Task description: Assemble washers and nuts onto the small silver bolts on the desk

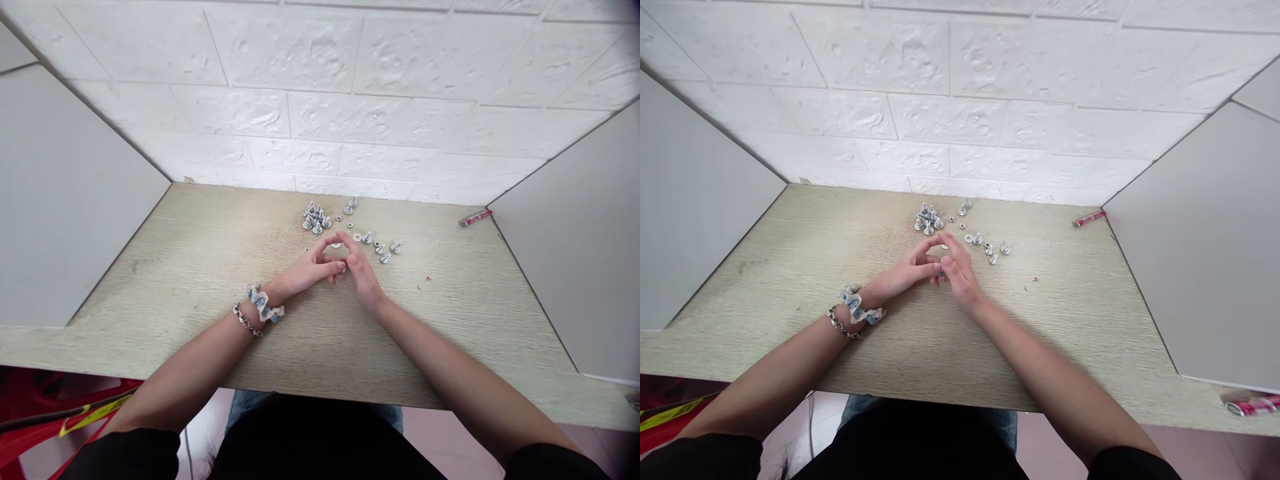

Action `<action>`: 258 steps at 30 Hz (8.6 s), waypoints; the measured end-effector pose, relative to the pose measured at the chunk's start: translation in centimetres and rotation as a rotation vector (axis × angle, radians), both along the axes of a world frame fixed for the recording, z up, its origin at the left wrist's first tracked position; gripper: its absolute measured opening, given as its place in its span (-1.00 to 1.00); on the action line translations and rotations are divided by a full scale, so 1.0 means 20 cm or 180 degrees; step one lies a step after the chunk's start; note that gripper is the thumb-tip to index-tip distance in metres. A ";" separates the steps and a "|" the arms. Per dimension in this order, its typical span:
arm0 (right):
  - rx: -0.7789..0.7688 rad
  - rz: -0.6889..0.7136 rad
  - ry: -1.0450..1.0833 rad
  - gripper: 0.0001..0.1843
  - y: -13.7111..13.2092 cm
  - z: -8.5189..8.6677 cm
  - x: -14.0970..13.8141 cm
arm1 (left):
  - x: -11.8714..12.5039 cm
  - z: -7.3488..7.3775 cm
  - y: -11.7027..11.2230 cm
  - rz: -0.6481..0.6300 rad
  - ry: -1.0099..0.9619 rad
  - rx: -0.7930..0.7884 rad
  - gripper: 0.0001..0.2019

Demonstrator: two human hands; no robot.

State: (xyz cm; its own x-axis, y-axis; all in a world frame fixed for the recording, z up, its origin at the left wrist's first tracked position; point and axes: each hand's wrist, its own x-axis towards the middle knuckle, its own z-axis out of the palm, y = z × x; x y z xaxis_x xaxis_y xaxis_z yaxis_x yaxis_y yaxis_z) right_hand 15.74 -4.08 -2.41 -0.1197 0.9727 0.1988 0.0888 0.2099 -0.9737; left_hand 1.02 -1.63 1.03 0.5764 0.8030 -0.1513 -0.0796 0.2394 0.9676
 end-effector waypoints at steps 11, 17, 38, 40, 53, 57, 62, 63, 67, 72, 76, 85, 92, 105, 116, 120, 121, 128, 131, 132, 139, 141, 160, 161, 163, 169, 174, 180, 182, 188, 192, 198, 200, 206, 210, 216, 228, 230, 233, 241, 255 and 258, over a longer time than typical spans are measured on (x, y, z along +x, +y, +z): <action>0.0354 0.0086 -0.0236 -0.25 0.01 0.07 0.05 | -0.13 0.01 0.14 0.1868 -0.0260 0.0248 -0.57; 0.0214 -0.0024 0.0078 -0.37 0.01 0.02 0.03 | -0.12 0.03 0.11 0.1600 -0.0208 0.0171 -0.58; 0.0409 0.0104 -0.0329 -0.37 0.03 -0.01 0.03 | -0.07 0.02 0.04 0.0694 -0.0509 -0.0342 -0.28; 0.0572 0.0231 -0.0608 -0.33 0.03 -0.01 0.03 | -0.06 0.01 0.02 0.0421 -0.0353 -0.0296 -0.27; 0.0911 -0.0037 -0.0941 -0.48 0.02 0.03 0.05 | -0.05 0.01 0.03 0.1053 -0.0018 0.0247 -0.27; 0.0722 0.0015 -0.1199 -0.59 0.03 0.02 0.04 | -0.08 -0.02 0.09 0.1760 0.0143 0.0394 -0.62; 0.0810 0.0568 -0.2018 -0.56 0.01 0.03 0.01 | -0.17 -0.04 0.18 0.2330 0.0983 0.0792 -0.63; 0.0843 0.0649 -0.2173 -0.56 0.01 0.03 0.01 | -0.18 -0.04 0.19 0.2278 0.1311 0.0982 -0.67; 0.0985 0.0797 -0.2490 -0.61 0.00 0.03 0.01 | -0.21 -0.04 0.19 0.1757 0.2373 0.1743 -0.75; 0.1025 0.0736 -0.2469 -0.66 0.01 0.02 0.01 | -0.20 -0.05 0.18 0.1354 0.2778 0.2203 -0.71; 0.1005 0.0744 -0.2469 -0.65 0.01 0.02 0.01 | -0.21 -0.06 0.19 0.1315 0.2967 0.2130 -0.69; 0.0984 0.0502 -0.2010 -0.54 0.01 0.01 0.01 | -0.17 -0.01 0.15 0.1415 0.1704 0.1154 -0.71; 0.0863 0.0051 -0.1483 -0.44 0.03 0.01 0.01 | -0.11 -0.02 0.10 0.0803 0.0396 0.0255 -0.64; 0.0985 -0.0290 -0.1221 -0.74 0.04 0.02 0.02 | -0.07 -0.03 0.04 0.0196 -0.0044 0.0044 -0.58; 0.1002 -0.0315 -0.1189 -0.74 0.04 0.03 0.02 | -0.06 0.00 0.00 0.0265 -0.0349 -0.0338 -0.42; 0.1109 -0.0360 -0.1254 -0.76 0.04 0.02 0.02 | -0.06 -0.02 0.01 0.0263 -0.0336 -0.0419 -0.35; 0.1134 -0.0364 -0.1265 -0.75 0.04 0.02 0.02 | -0.06 -0.02 0.01 0.0246 -0.0326 -0.0415 -0.33; 0.1181 -0.0213 -0.1504 -0.56 0.03 0.01 0.00 | -0.06 -0.04 0.03 0.0277 -0.0383 -0.0392 -0.27; 0.1240 -0.0116 -0.1586 -0.53 0.03 0.01 0.01 | -0.06 -0.04 0.02 0.0305 -0.0388 -0.0326 -0.25; 0.1256 -0.0099 -0.1611 -0.53 0.03 0.01 0.01 | -0.06 -0.03 0.02 0.0326 -0.0372 -0.0302 -0.24; 0.1449 -0.0119 -0.1804 -0.54 0.03 0.01 0.03 | -0.08 -0.02 0.05 0.0847 -0.0355 -0.0134 -0.28; 0.1471 -0.0050 -0.1911 -0.55 0.02 0.02 0.03 | -0.09 -0.02 0.06 0.0985 -0.0372 -0.0067 -0.30; 0.1075 0.0111 -0.1904 -0.43 0.03 0.01 0.02 | -0.07 0.00 0.04 0.0611 0.0049 0.0054 -0.28; 0.1046 0.0142 -0.1828 -0.42 0.03 0.02 0.03 | -0.07 0.00 0.04 0.0630 0.0039 0.0084 -0.26; 0.0990 0.0193 -0.1692 -0.42 0.04 0.03 0.03 | -0.06 0.00 0.03 0.0659 -0.0006 0.0127 -0.22; 0.0936 0.0198 -0.1778 -0.44 0.03 0.03 0.04 | -0.07 -0.01 0.07 0.1304 -0.0149 0.0269 -0.36; 0.0783 0.0307 -0.2503 -0.44 0.00 0.04 0.01 | -0.16 0.01 0.13 0.2256 0.0245 0.0819 -0.61; 0.0539 0.0569 -0.3069 -0.52 -0.02 0.07 0.00 | -0.19 -0.01 0.15 0.1744 0.1557 0.1542 -0.61; 0.0533 0.0542 -0.3060 -0.59 -0.02 0.07 0.00 | -0.19 -0.02 0.16 0.1675 0.1868 0.1781 -0.64; 0.0663 0.0425 -0.2861 -0.67 -0.01 0.04 0.00 | -0.23 -0.01 0.19 0.1614 0.2793 0.2216 -0.68; 0.0801 0.0355 -0.2740 -0.67 -0.01 0.02 0.00 | -0.27 -0.02 0.20 0.1307 0.3420 0.2395 -0.67; 0.1544 -0.0166 -0.2707 -0.65 0.05 0.05 0.08 | -0.29 0.00 0.19 0.1143 0.3930 0.2612 -0.61; 0.1603 -0.0554 -0.2971 -0.63 0.08 0.08 0.14 | -0.28 0.01 0.18 0.1150 0.4019 0.2595 -0.62; 0.1205 -0.1530 -0.3254 -0.56 0.18 0.07 0.27 | -0.28 0.03 0.16 0.1158 0.4197 0.2571 -0.69; 0.1184 -0.1369 -0.3365 -0.70 0.19 0.04 0.30 | -0.26 0.05 0.14 0.1188 0.4398 0.2557 -0.68; 0.1317 -0.1215 -0.3526 -0.74 0.18 0.03 0.29 | -0.21 0.04 0.11 0.0266 0.3850 0.3073 -0.69; 0.1315 -0.0553 -0.2903 -0.76 0.10 0.06 0.16 | -0.21 0.00 0.13 -0.0087 0.3774 0.3113 -0.69; 0.1266 -0.0468 -0.2873 -0.77 0.09 0.06 0.15 | -0.21 -0.01 0.12 -0.0049 0.3745 0.3169 -0.70; 0.1185 -0.0415 -0.2830 -0.78 0.08 0.05 0.13 | -0.21 -0.01 0.12 0.0172 0.3545 0.3389 -0.72; 0.1023 -0.0143 -0.2647 -0.83 0.06 0.03 0.09 | -0.14 -0.04 0.05 0.0248 0.2618 0.3665 -0.69; 0.1035 0.0182 -0.2923 -0.79 0.07 0.03 0.09 | -0.10 -0.04 0.01 -0.0140 0.2675 0.3716 -0.65; 0.1010 0.0212 -0.2861 -0.80 0.06 0.03 0.09 | -0.10 -0.03 0.02 -0.0194 0.2783 0.3722 -0.67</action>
State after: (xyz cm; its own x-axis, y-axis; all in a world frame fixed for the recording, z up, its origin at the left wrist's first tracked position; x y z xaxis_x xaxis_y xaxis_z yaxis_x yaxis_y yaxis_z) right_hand 17.49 -2.82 -1.71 -0.4093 0.8750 0.2587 0.7541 0.4840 -0.4439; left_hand -0.96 -1.30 0.37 0.6820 0.6894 0.2442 0.6046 -0.7193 0.3421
